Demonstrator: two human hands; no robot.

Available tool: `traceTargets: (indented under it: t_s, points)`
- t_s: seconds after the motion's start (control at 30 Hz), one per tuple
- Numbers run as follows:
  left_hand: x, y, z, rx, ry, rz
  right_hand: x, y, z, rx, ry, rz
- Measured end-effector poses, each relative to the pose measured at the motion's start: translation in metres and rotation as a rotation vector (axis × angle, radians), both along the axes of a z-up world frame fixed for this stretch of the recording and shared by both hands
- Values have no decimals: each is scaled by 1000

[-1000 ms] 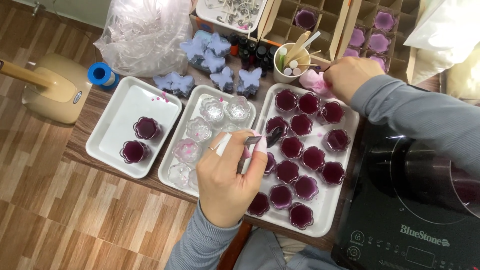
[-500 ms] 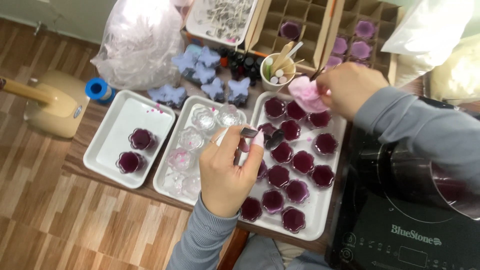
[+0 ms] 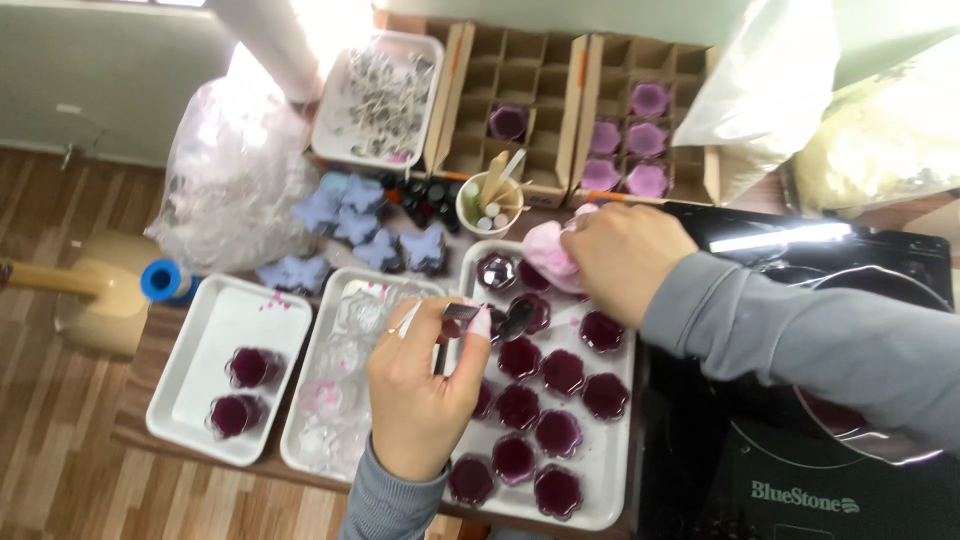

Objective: The person spoons melted purple wax from a pot on a hot plate into flower-shaped molds, then trims the edges of set candles with a small tool, wipes the candles with a pink cloth, and places the finished candles into a cardboard box.

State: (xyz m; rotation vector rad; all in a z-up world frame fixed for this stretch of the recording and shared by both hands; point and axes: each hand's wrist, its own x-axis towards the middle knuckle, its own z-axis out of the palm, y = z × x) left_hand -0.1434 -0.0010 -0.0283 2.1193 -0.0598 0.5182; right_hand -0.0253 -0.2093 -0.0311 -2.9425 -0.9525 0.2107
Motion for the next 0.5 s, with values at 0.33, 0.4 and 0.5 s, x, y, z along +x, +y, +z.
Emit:
traceTargets:
  t_s: [0.33,0.4,0.5]
  points:
    - [20,-10,4,46,-45,-94,-9,-7,36,292,151,-26]
    - [24,-12,5,-29,-26,-159,-13,-11,48,565,213,-56]
    - [22,-21,18,-101,-105,-264,-24,-16,65,740,211,-31]
